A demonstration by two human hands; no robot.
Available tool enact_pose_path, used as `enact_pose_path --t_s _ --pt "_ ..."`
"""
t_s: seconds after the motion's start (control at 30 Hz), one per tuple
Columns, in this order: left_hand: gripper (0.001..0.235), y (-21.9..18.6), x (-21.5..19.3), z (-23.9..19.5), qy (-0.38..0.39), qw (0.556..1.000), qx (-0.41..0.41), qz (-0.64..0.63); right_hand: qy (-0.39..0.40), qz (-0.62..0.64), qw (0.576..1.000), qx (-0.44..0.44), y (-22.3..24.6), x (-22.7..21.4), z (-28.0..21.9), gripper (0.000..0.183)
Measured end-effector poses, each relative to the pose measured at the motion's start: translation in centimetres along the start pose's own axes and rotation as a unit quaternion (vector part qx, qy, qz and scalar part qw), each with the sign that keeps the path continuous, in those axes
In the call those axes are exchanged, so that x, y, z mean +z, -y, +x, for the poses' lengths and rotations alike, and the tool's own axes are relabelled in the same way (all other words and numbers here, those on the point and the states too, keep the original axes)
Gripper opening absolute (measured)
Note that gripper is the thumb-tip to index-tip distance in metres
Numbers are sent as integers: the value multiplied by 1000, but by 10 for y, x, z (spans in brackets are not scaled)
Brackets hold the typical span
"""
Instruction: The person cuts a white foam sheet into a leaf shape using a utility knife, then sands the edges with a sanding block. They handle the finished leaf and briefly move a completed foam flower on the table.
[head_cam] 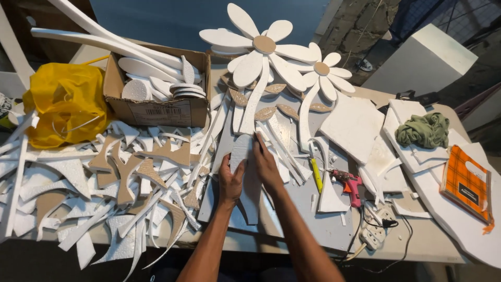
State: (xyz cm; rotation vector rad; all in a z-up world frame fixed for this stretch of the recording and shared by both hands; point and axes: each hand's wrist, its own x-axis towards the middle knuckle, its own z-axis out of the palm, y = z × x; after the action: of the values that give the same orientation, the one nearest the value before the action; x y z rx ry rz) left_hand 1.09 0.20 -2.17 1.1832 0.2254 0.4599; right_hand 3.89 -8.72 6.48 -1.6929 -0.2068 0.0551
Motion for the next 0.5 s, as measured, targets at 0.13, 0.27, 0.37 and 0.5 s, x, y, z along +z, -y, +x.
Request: enact_pose_path --t_s 0.13,0.27,0.37,0.5 --pt "33 -1 7 -4 -29 999 2 -26 -37 -27 997 69 15 15 -77 62" --pt "43 7 8 -3 -40 998 -3 -41 -39 -47 986 155 30 19 -123 64" --pt "42 -12 8 -7 -3 1000 -6 -25 -63 -66 989 116 7 14 -92 62" --pt "32 -9 -2 -2 64 998 -14 6 -31 -118 992 35 -26 -8 16 61"
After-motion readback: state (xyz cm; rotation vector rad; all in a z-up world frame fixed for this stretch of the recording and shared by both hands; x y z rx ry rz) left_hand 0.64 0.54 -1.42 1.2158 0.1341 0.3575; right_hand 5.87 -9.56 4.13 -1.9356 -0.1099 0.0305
